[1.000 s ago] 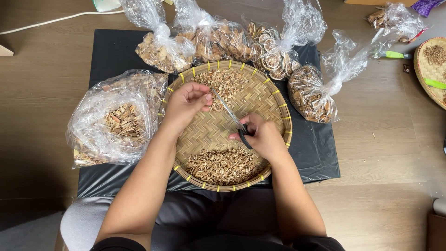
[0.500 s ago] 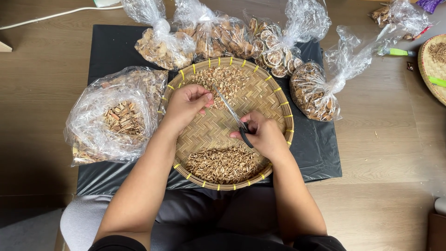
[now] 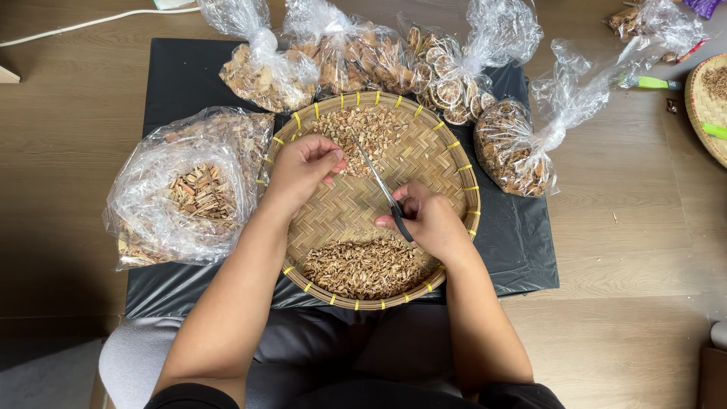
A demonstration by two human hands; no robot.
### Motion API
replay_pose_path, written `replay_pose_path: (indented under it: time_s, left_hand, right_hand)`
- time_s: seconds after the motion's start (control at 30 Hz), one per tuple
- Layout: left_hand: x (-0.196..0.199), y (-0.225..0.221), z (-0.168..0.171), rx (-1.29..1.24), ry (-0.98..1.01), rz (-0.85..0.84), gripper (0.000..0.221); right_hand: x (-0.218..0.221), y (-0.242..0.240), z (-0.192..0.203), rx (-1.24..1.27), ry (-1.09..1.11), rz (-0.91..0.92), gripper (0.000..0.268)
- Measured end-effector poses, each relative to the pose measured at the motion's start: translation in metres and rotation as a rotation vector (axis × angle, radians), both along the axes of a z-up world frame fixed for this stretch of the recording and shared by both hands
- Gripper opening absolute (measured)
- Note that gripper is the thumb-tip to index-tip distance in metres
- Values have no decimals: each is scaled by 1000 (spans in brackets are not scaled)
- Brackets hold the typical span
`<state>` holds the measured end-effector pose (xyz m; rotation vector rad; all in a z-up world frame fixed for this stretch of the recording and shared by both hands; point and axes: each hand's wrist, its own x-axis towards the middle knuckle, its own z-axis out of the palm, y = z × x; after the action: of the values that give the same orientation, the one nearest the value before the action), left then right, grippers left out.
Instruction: Cutting dried plant materials into smaller pieces using scissors over a woven basket.
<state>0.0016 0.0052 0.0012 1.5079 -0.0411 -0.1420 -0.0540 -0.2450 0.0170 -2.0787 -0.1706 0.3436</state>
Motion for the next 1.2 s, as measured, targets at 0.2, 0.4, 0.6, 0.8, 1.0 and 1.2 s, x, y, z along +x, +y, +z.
replay_pose_path:
  time_s: [0.2, 0.4, 0.6, 0.8, 1.0, 1.2]
  left_hand:
    - [0, 0, 1, -3, -23, -18, 8]
    - [-3, -1, 5, 22, -44, -56, 7]
    - [-4, 0, 8, 45, -37, -50, 7]
    - [-3, 2, 7, 94, -51, -33, 6]
    - [1, 1, 6, 417, -141, 23, 5]
    - [-10, -3, 12, 577, -420, 45, 49]
  right_hand:
    - [-2, 5, 13, -43, 8, 63, 56]
    - [-4, 3, 9, -82, -4, 86, 48]
    - [-3, 4, 13, -22, -12, 82, 43]
    - [1, 1, 6, 17, -24, -13, 45]
    - [1, 5, 19, 2, -42, -102, 49]
    - [0, 8, 23, -53, -44, -119, 41]
